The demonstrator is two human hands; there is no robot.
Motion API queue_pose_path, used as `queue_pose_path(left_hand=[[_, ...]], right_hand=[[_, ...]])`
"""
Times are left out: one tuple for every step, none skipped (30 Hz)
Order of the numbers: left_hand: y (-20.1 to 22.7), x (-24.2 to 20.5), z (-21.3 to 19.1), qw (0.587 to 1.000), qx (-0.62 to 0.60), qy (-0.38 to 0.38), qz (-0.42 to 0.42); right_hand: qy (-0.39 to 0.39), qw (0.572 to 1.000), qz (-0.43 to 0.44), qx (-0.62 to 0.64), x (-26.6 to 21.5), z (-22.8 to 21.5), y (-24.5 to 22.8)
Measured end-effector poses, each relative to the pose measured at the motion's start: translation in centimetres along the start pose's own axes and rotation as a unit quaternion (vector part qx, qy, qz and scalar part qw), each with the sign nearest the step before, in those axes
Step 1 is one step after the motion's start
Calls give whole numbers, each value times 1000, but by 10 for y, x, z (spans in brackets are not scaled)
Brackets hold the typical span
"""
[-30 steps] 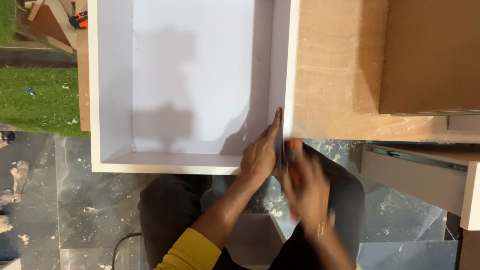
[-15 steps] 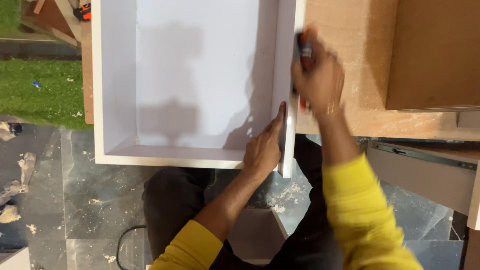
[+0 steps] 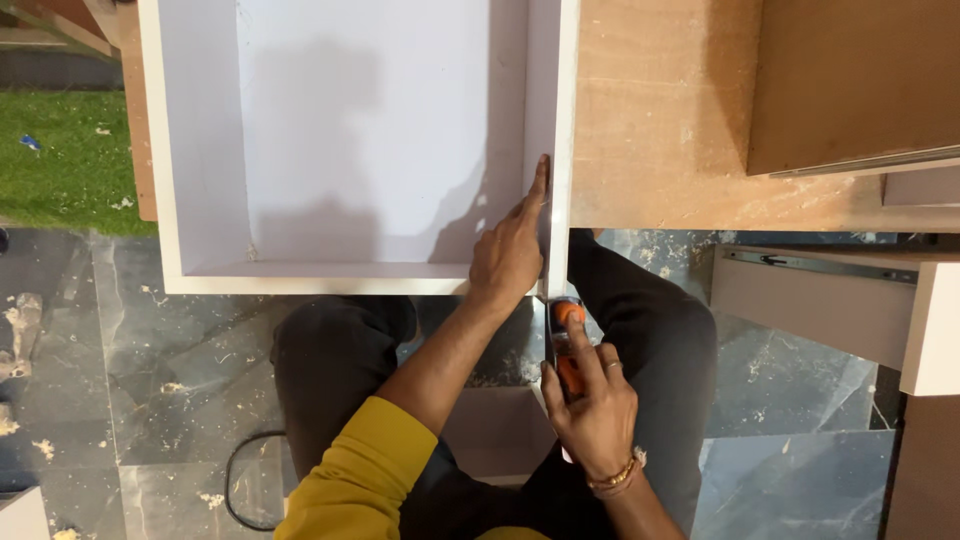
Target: The person assembles a white wooden drawer by using a handheld trimmer along the edges and applying a liquid substance from a bottle to the joints.
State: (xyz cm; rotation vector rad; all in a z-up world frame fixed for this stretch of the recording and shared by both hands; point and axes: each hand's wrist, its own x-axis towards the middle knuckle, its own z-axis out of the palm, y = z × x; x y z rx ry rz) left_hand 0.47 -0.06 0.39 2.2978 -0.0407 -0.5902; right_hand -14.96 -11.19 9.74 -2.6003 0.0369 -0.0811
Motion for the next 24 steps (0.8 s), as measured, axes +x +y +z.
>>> queue_pose_path(left_hand=[[0,-1,0,1000,-1,4,2],[-1,-1,3,1000,-2,7,3],[-4,0,5,998,-1,54,43],[-7,0,8,991,0,101,83],[-9,0,10,981,2,149,123],[-9,-2,12,981,2,151,118],[-7,-3,11,981,3,156,114],[-5,-2,9,981,3,161,109],[-3,-4,8,990,-6,116,75],[0,-6,7,997,-16,70,41],[2,-1,2,999,-24,29,13],[3,2,-2,999,-16,45,26],[3,0,-1,998,-12,56,35],[2,-2,0,997,-7,68,44],[1,-5,4,997,-8,63,43],[-2,-6,7,997,-8,59,42],[-4,1,6,997,-4,61,49],[-6,6,4,995,4,79,65],[-8,3,7,993,9,93,73],[-9,0,10,991,13,107,81],[-9,1,10,993,3,95,72],[-8,2,8,994,-7,84,63],[-6,2,6,996,-17,73,53],[-4,0,5,998,-14,51,34]], right_hand=[[-12,1000,17,2,-2,-1,-3],[-3,1000,1,-8,9,1,0],[7,1000,-14,-18,31,8,7],[16,999,-30,-27,57,15,14],[16,999,-30,-29,85,23,21],[16,999,-30,-31,116,31,27],[35,995,-71,-67,152,37,35],[71,991,-100,-45,194,45,42],[16,998,-47,30,246,50,50],[44,994,-93,-26,287,52,54],[58,991,-116,-29,324,54,53],[71,987,-138,-31,348,55,51],[81,986,-147,-9,354,56,52],[91,984,-156,13,357,57,52],[99,982,-161,31,352,55,54],[88,982,-166,5,336,54,57],[87,981,-174,-20,315,51,57],[86,979,-182,-45,291,49,56],[-6,997,-50,-62,254,48,54],[-4,995,-80,-67,204,41,53],[-12,997,-51,-64,152,34,46],[-28,997,-54,-54,106,24,38],[-20,998,-42,-30,67,14,27],[1,998,-38,-55,33,6,14]])
